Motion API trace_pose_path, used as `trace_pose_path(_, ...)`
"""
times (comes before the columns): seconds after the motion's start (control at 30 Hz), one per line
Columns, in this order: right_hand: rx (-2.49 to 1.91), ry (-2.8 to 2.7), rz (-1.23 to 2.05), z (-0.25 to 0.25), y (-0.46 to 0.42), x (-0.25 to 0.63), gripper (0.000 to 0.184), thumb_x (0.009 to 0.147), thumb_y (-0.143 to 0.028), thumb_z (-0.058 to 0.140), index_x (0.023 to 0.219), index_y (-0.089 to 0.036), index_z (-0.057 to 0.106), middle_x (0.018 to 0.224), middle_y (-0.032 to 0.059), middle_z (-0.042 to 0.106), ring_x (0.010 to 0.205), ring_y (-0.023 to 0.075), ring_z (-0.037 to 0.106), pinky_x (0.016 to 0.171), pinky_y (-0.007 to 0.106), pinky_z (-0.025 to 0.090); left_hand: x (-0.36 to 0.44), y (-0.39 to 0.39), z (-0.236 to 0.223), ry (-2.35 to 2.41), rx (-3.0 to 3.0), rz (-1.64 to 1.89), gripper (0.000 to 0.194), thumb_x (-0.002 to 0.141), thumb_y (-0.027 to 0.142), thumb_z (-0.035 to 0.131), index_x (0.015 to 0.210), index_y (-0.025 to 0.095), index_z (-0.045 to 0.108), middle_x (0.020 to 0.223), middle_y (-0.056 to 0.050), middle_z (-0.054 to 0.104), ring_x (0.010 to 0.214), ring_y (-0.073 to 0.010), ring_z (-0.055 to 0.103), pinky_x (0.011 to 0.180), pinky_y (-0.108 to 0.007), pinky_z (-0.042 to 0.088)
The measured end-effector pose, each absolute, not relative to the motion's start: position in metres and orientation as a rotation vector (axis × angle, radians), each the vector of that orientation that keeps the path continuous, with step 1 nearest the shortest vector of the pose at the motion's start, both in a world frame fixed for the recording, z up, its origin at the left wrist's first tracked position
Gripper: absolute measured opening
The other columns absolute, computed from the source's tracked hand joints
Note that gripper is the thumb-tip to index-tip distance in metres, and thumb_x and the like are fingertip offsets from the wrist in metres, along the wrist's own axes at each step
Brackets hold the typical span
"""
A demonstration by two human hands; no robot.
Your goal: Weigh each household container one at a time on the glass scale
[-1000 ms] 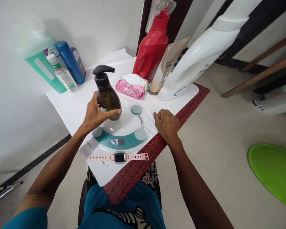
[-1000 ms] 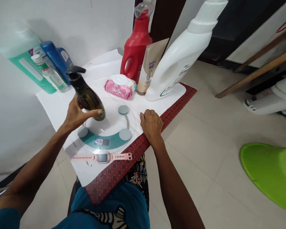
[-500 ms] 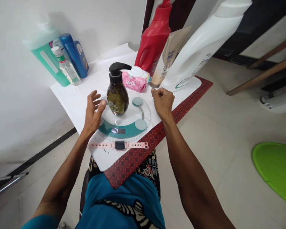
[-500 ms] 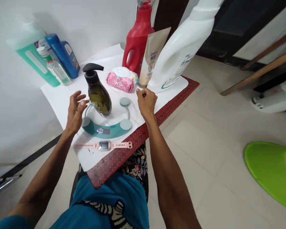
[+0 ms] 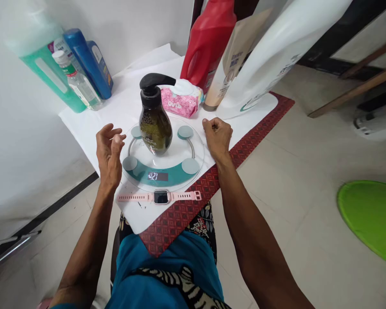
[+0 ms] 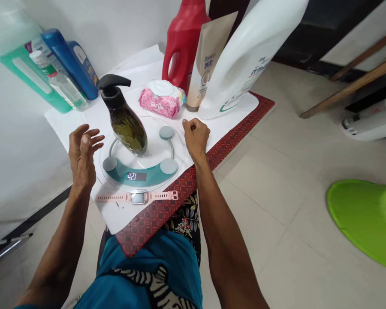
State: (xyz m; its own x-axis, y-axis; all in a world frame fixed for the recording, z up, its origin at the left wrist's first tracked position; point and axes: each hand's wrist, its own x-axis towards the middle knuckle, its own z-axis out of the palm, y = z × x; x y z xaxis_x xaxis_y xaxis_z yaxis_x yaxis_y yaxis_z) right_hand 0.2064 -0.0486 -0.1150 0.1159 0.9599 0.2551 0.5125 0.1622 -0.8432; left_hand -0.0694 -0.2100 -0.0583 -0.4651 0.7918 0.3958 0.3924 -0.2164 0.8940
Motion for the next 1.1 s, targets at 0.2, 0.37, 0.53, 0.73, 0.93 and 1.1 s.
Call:
trace_pose_path(0.2, -1.424, -1.491, 0.644, -0.119, -0.045, 0.206, 0.043, 0.102, -0.035, 0.066, 0.065, -0.025, 0.045, 0.060, -0.0068, 0.043, 0.063, 0.0143, 0.039, 0.071, 0.033, 0.035, -0.038, -0.186, -0.059, 1.749, 1.860, 1.455, 0.114, 0.072, 0.072, 0.095, 0.162, 0.028, 0.041, 0.159, -0.019, 0.055, 0.140, -0.0393, 0.063, 0.111, -0.058, 0.060)
trace_pose_path(0.37, -1.427, -1.504, 0.649, -0.115, -0.045, 0.206, 0.040, 0.100, -0.037, 0.065, 0.066, -0.026, 0.047, 0.059, -0.0055, 0.048, 0.062, 0.0149, 0.043, 0.071, 0.033, 0.035, -0.022, -0.168, -0.061, 1.922, 1.867, 1.450, 0.099, 0.068, 0.053, 0.102, 0.147, 0.024, 0.049, 0.133, -0.013, 0.068, 0.116, -0.0344, 0.073, 0.098, -0.055, 0.066)
trace_pose_path(0.53, -1.454, -1.556, 0.637, -0.115, -0.040, 0.204, 0.039, 0.101, -0.038, 0.062, 0.067, -0.026, 0.044, 0.061, -0.0035, 0.052, 0.065, 0.0168, 0.047, 0.070, 0.032, 0.033, -0.042, -0.124, -0.046, 2.030, 1.740, 1.594, 0.096, 0.061, 0.050, 0.105, 0.134, 0.025, 0.047, 0.125, -0.011, 0.070, 0.108, -0.0337, 0.076, 0.088, -0.052, 0.069)
trace_pose_path(0.73, -1.594, -1.687, 0.574, -0.109, -0.039, 0.201, 0.039, 0.104, -0.032, 0.064, 0.070, -0.026, 0.045, 0.072, 0.0002, 0.062, 0.070, 0.0185, 0.054, 0.070, 0.033, 0.028, -0.072, 0.011, -0.006, 2.088, 1.674, 1.770, 0.091, 0.058, 0.034, 0.105, 0.124, 0.025, 0.043, 0.131, -0.012, 0.066, 0.127, -0.0356, 0.069, 0.113, -0.055, 0.059)
trace_pose_path(0.93, -1.656, -1.793, 0.505, -0.109, -0.039, 0.200, 0.031, 0.108, -0.030, 0.062, 0.078, -0.024, 0.058, 0.084, 0.0044, 0.072, 0.075, 0.0198, 0.059, 0.070, 0.033, 0.028, -0.047, 0.123, -0.005, 1.988, 1.552, 1.620, 0.082, 0.064, 0.026, 0.103, 0.119, 0.025, 0.042, 0.124, -0.010, 0.069, 0.120, -0.0329, 0.072, 0.105, -0.048, 0.061)
trace_pose_path(1.1, -1.663, -1.813, 0.496, -0.110, -0.039, 0.202, 0.028, 0.109, -0.029, 0.062, 0.082, -0.022, 0.064, 0.087, 0.0057, 0.073, 0.077, 0.0203, 0.061, 0.071, 0.033, 0.029, -0.016, 0.167, -0.022, 1.986, 1.488, 1.466, 0.076, 0.068, 0.031, 0.105, 0.115, 0.023, 0.046, 0.118, -0.009, 0.071, 0.114, -0.0298, 0.074, 0.098, -0.042, 0.063)
